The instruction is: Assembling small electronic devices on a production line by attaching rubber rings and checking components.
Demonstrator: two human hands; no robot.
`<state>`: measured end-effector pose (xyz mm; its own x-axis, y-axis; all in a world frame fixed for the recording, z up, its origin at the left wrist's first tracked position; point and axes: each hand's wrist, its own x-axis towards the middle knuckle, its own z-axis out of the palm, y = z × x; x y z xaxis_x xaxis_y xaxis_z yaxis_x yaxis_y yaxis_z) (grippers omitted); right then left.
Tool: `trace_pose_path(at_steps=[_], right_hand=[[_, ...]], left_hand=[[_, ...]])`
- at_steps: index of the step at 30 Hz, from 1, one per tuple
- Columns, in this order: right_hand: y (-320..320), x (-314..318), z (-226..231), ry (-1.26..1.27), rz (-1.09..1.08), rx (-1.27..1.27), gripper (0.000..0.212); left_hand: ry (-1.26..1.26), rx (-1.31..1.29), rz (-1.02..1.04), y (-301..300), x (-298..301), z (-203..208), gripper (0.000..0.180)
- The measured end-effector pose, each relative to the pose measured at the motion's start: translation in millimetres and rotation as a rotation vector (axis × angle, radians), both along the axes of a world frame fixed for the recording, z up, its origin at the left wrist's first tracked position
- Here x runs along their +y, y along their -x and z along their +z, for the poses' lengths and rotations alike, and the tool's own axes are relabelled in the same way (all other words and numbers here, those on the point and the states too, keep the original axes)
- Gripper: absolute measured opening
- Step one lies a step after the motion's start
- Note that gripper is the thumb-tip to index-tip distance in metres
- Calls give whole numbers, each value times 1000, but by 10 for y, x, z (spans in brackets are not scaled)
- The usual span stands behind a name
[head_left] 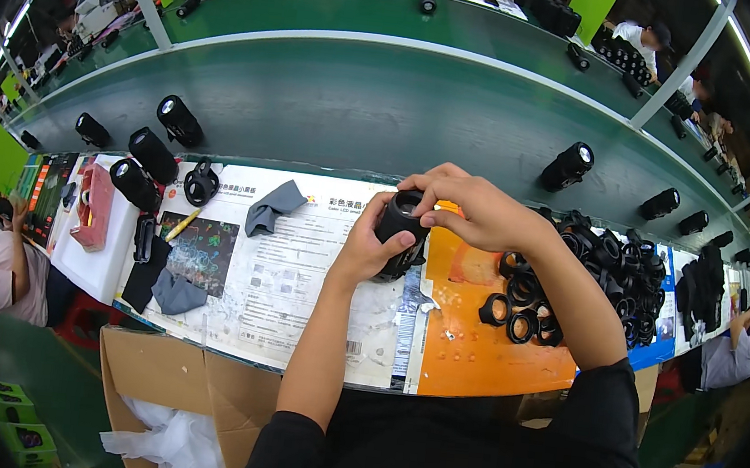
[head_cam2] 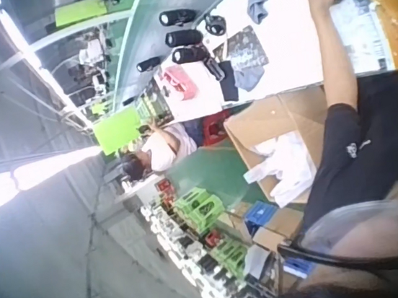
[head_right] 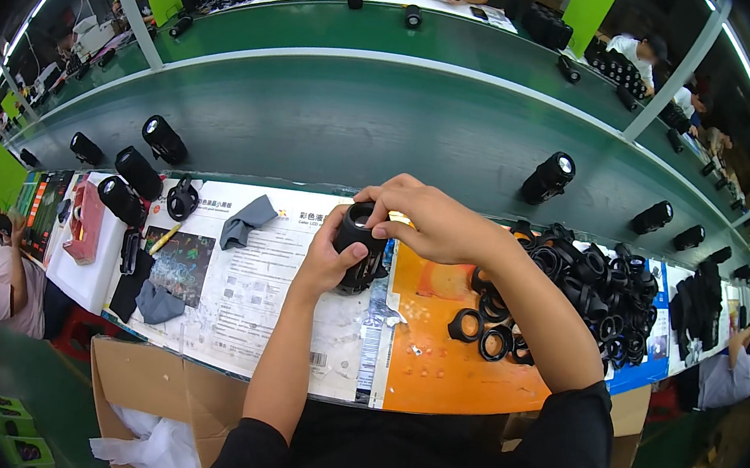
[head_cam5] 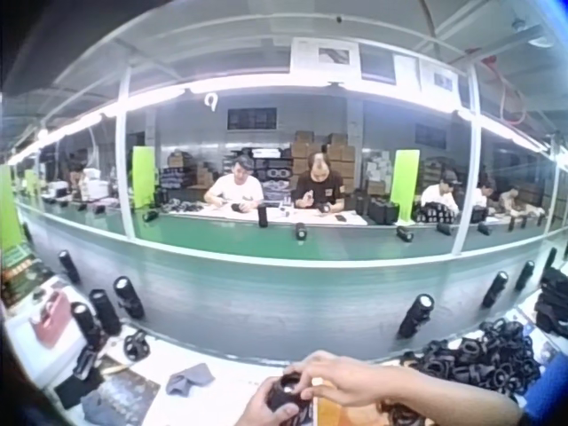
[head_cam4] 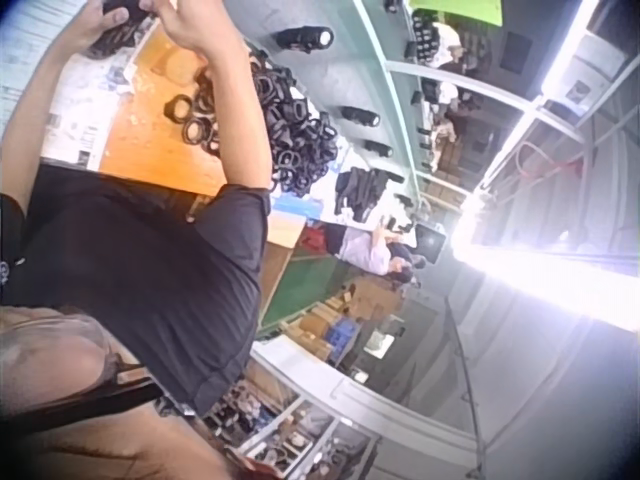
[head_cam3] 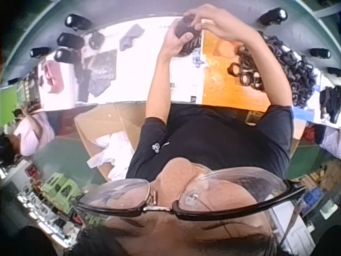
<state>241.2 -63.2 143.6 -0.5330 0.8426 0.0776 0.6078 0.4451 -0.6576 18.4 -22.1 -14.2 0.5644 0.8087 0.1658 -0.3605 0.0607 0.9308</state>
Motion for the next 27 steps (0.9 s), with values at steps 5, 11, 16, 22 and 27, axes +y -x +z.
trace_pose_path(at_steps=[5, 11, 16, 22, 27], right_hand=[[-19, 5, -56, -25, 28, -14, 17], [48, 38, 10, -76, 108, -41, 59], [25, 25, 1, -156, 139, -110, 66], [75, 59, 24, -179, 149, -113, 52], [148, 239, 297, -128, 134, -75, 30]], left_hand=[[-28, 13, 13, -8, -10, 23, 80], [-118, 0, 43, -7, 14, -32, 79], [-98, 4, 50, -32, -20, 15, 84], [-130, 135, 37, 55, -2, 111, 87], [-168, 208, 57, -52, -43, 58, 78]])
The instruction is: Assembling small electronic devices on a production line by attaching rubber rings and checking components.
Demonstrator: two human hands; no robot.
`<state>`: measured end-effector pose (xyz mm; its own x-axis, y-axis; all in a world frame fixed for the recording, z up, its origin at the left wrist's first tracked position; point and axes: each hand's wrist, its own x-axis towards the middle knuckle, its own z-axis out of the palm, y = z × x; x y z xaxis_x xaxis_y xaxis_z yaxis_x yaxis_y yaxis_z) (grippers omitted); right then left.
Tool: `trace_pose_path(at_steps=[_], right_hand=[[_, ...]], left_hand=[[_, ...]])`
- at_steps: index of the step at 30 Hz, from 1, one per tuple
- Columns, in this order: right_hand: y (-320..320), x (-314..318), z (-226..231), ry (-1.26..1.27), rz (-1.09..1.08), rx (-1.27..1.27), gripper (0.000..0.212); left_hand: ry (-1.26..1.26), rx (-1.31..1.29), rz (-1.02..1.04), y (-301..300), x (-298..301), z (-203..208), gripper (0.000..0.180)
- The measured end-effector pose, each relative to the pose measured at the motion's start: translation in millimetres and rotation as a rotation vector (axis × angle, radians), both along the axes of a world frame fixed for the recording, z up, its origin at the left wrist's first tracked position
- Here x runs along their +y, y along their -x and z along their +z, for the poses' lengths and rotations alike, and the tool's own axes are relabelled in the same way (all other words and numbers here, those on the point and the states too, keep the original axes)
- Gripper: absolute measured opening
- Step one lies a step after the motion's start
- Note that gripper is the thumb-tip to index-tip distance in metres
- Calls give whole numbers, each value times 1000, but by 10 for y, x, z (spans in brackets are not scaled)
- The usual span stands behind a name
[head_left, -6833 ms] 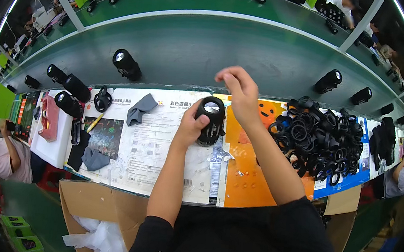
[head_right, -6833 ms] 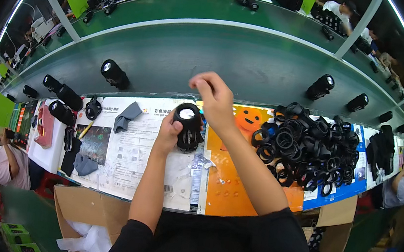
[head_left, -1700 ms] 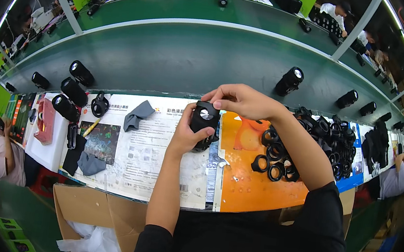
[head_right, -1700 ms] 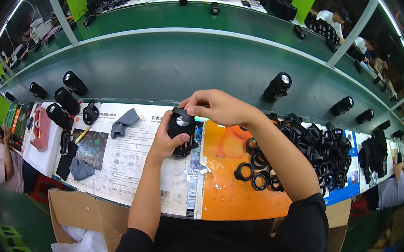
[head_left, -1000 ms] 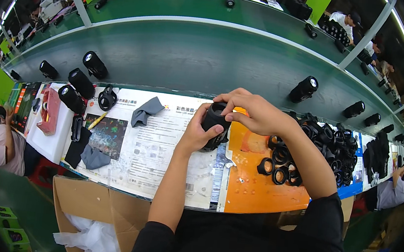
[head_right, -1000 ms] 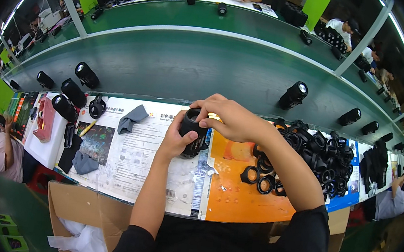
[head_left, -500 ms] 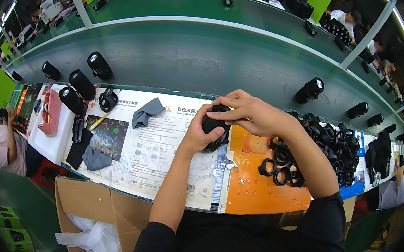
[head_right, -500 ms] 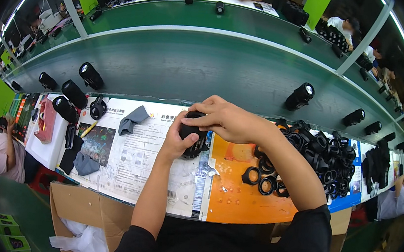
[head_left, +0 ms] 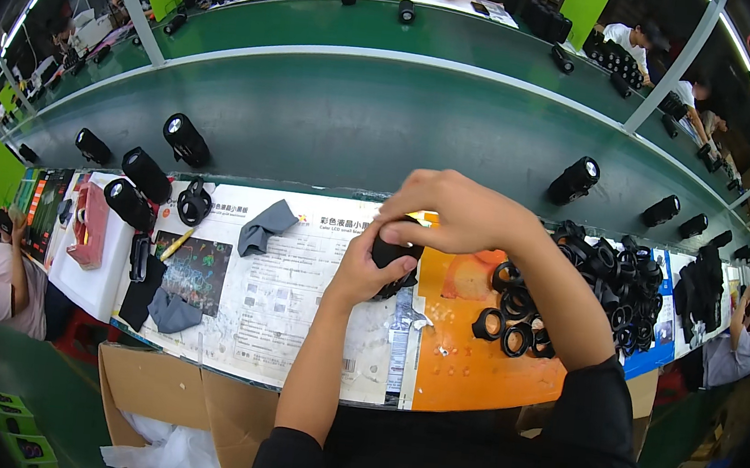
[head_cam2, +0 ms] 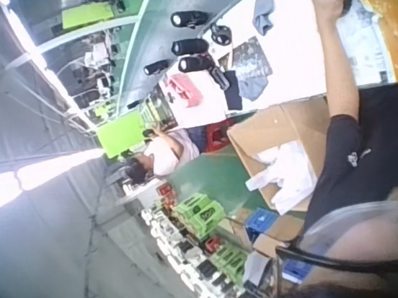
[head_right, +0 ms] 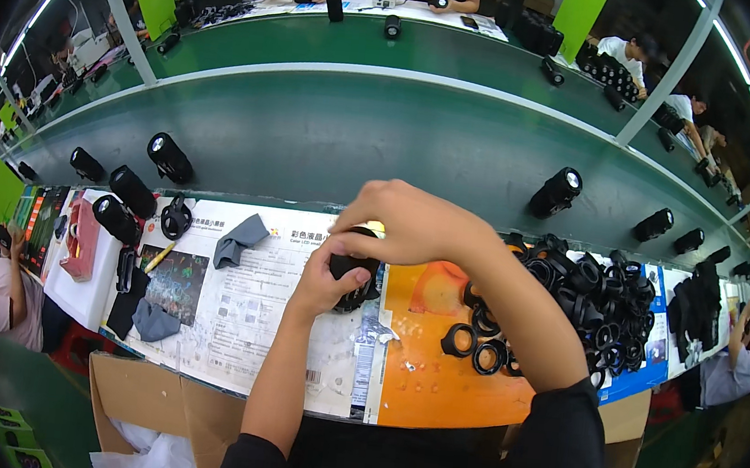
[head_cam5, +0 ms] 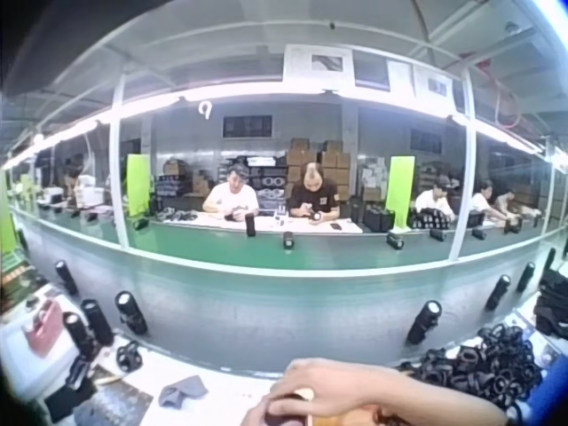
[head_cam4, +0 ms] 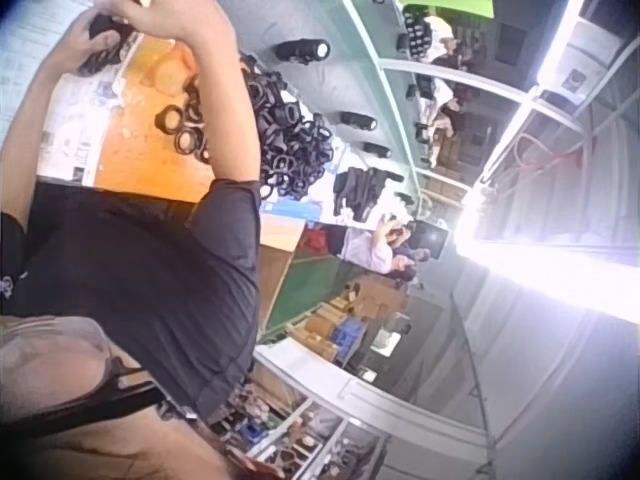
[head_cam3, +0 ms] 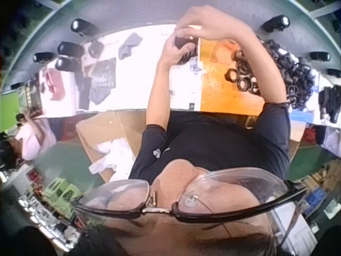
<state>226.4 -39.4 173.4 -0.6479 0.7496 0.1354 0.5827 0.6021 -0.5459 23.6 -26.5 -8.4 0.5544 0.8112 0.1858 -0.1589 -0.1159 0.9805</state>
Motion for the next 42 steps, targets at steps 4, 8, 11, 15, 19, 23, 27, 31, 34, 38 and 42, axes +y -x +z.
trace_pose_path(at_steps=[4, 8, 11, 15, 19, 23, 27, 31, 34, 38, 42], right_hand=[[470, 310, -248, 30, -108, 52, 52], [724, 329, -509, 294, -187, 75, 58], [738, 362, -526, 372, -228, 312, 54], [633, 379, -677, 207, -270, 327, 49], [548, 324, -608, 245, -402, 279, 34], [449, 302, -712, 266, -403, 367, 33], [496, 237, -698, 211, -401, 397, 28], [481, 242, -756, 102, -479, 541, 25], [453, 201, -807, -214, -682, 792, 30], [439, -97, -1283, -183, -815, 1014, 30], [644, -512, -2004, 129, -911, 825, 28]], left_hand=[[41, -10, 41, 22, -19, 0, 70], [52, 36, 13, -17, -43, -28, 62], [-78, 65, 77, 27, -62, -33, 61], [29, 50, -27, -38, -46, 122, 57], [43, 130, -55, -78, -3, 247, 52], [18, 123, -61, -94, 7, 205, 71], [-11, 155, -43, -75, -57, 158, 76], [9, 111, -43, -105, -24, 92, 79], [7, 29, 6, -69, 13, 27, 81], [234, -437, 49, 81, 105, -193, 67], [733, -695, 222, 138, 374, -234, 92]])
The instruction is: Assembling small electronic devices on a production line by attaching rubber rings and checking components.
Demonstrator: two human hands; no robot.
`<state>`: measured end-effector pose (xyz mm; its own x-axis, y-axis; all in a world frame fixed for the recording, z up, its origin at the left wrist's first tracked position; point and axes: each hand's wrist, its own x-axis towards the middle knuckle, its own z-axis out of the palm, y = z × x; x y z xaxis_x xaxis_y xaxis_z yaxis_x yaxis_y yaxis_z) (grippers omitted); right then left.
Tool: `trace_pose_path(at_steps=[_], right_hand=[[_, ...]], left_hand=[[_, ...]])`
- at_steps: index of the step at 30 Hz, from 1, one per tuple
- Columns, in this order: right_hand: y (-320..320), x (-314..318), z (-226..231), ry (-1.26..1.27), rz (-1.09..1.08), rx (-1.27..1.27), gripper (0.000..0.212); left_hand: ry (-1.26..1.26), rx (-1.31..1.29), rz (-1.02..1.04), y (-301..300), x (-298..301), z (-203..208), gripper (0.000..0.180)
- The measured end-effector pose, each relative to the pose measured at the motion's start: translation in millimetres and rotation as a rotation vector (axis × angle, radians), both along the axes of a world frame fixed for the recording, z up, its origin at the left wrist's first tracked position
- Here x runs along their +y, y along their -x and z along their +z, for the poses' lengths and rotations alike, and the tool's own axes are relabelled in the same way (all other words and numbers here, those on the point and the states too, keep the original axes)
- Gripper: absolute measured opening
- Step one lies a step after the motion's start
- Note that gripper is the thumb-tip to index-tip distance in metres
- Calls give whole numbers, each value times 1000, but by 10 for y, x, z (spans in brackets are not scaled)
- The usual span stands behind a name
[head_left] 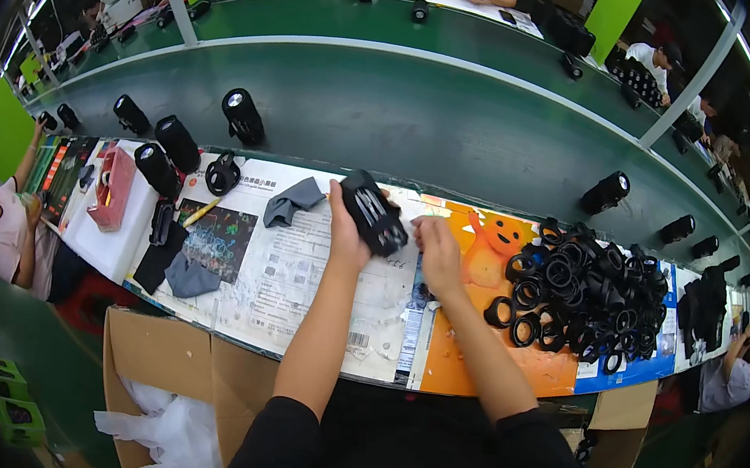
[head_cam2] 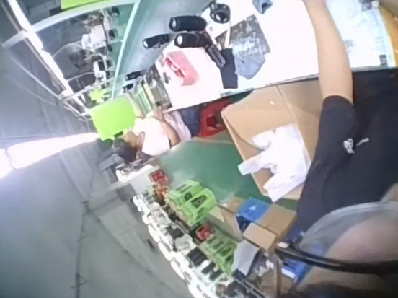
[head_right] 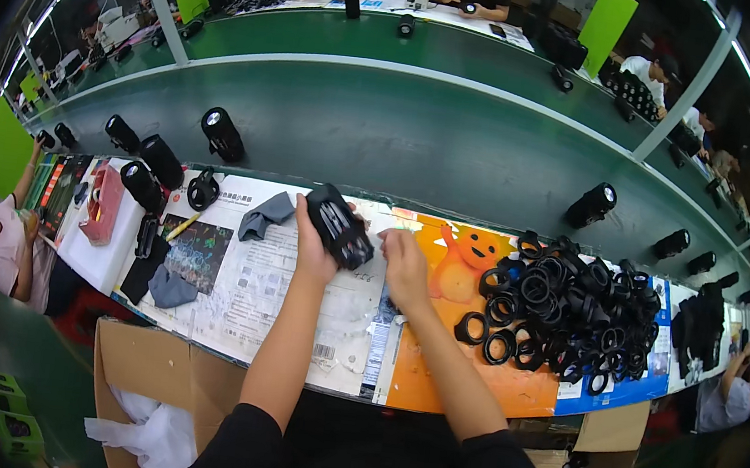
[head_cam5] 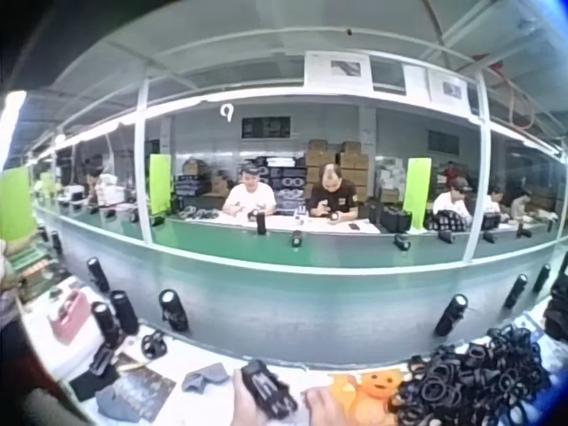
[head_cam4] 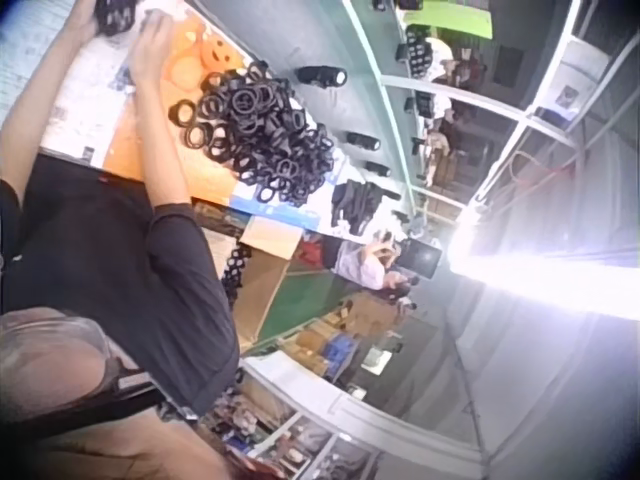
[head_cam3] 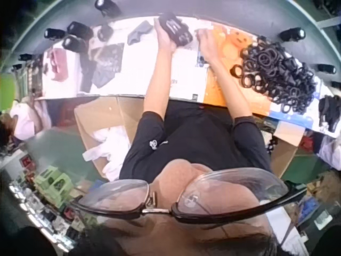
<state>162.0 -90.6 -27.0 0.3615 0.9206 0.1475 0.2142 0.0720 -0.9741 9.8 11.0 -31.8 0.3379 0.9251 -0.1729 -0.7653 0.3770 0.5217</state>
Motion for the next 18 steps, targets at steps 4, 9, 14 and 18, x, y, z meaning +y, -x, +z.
trace_pose_path(at_steps=[4, 9, 14, 18], right_hand=[[95, -93, -77, -78, 60, -215, 18], [41, -70, -60, -51, 101, -107, 28], [100, -100, 63, -155, 173, -485, 59], [81, -135, 78, -9, 171, -472, 75]], left_hand=[[114, -133, 47, 159, 21, -57, 86], [64, -100, 94, 44, -79, -16, 84], [-36, -88, 81, 53, -101, -49, 90], [-113, -89, 27, 26, -90, 19, 88]])
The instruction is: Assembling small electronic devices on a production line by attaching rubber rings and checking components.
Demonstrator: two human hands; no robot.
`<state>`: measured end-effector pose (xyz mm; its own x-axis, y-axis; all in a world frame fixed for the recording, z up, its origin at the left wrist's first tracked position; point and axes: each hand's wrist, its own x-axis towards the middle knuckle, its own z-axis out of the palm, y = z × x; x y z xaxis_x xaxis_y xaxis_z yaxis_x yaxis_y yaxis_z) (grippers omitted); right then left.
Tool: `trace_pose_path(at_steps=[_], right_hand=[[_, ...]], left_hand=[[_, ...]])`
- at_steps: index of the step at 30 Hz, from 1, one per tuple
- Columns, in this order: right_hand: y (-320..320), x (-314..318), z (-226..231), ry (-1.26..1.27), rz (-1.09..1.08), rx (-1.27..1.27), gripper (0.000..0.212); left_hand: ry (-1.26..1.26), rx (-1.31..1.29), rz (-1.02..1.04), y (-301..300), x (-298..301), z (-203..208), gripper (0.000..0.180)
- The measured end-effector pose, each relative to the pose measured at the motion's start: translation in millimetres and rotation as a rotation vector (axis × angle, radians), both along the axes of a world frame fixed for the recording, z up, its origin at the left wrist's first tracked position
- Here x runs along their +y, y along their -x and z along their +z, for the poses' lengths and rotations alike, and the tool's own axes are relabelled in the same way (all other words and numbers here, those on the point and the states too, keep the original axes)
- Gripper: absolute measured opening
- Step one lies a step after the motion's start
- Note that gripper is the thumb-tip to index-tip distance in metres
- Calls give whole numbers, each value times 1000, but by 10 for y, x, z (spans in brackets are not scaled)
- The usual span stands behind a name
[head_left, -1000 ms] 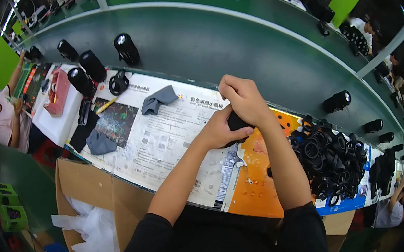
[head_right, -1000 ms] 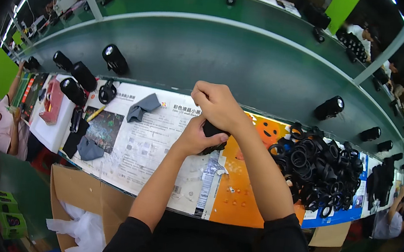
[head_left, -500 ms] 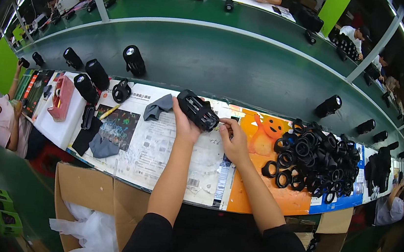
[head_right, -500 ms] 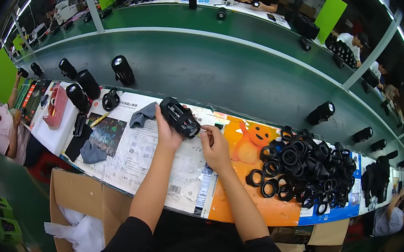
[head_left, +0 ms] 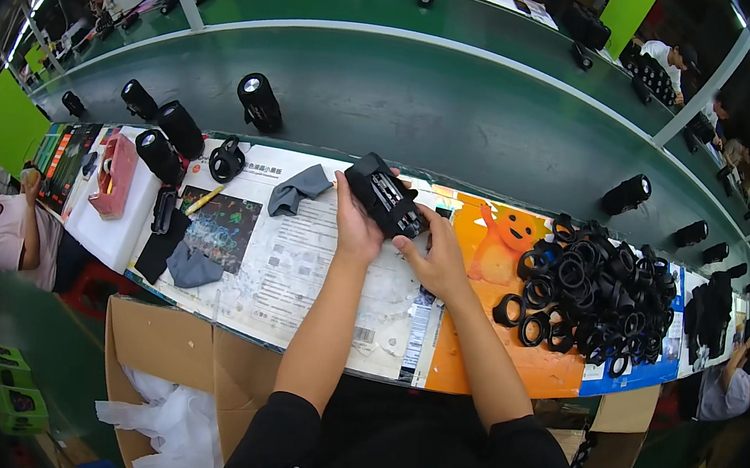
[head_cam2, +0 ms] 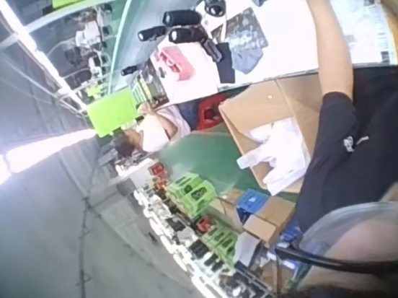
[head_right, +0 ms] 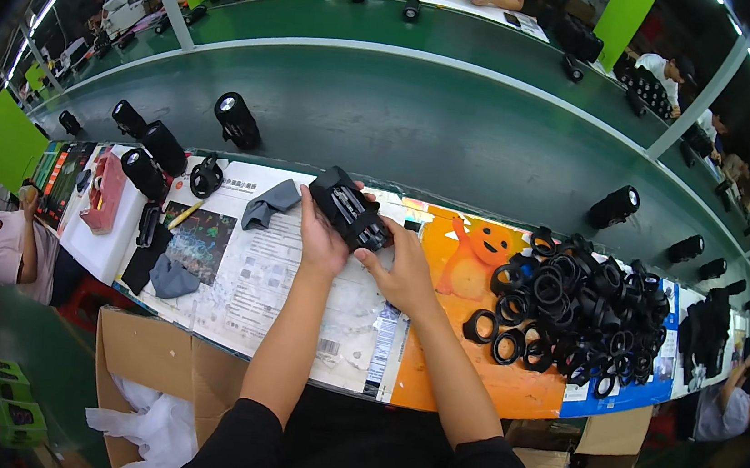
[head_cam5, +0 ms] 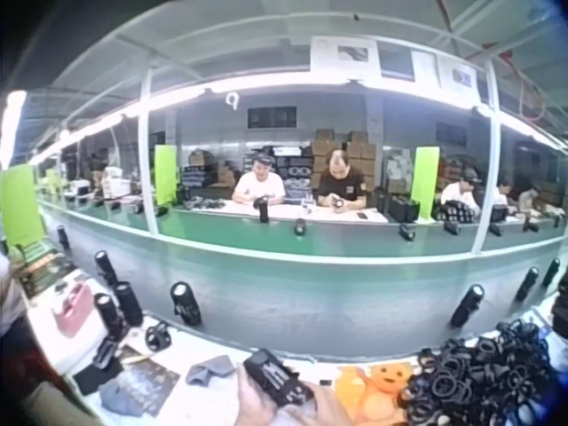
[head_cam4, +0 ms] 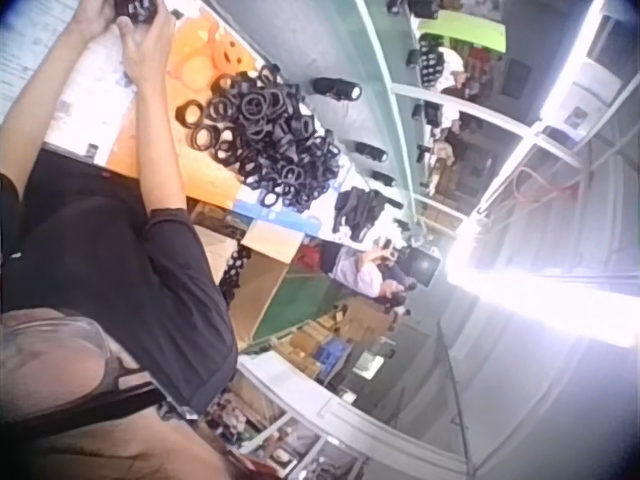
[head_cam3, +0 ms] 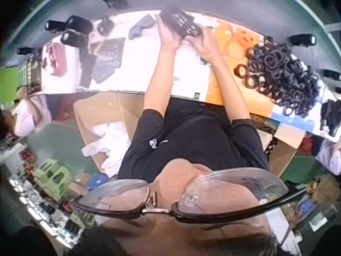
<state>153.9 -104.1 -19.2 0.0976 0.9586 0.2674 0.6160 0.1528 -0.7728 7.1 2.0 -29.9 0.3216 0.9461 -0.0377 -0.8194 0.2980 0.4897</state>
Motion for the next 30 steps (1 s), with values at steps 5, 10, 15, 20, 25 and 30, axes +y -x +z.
trace_pose_path(at_steps=[5, 10, 15, 20, 25, 30], right_hand=[[-118, 51, -185, -85, 86, 515, 76], [-165, 201, 185, -66, 201, 969, 65], [-615, 838, 763, -92, -31, 412, 37], [-1174, 1402, 1233, -144, 6, -216, 33], [-1431, 1791, 1047, 74, -85, -522, 39], [-1648, 1753, 899, 109, -138, -460, 48]], left_hand=[[-151, -139, -122, -33, -47, 159, 72], [-133, 57, -1, 93, 18, -14, 57], [-271, 453, 263, 296, 194, 219, 48], [-381, 949, 730, 944, 1016, 367, 48], [-394, 1658, 1011, 1316, 1830, 332, 95], [-425, 1515, 791, 1293, 2116, 282, 92]])
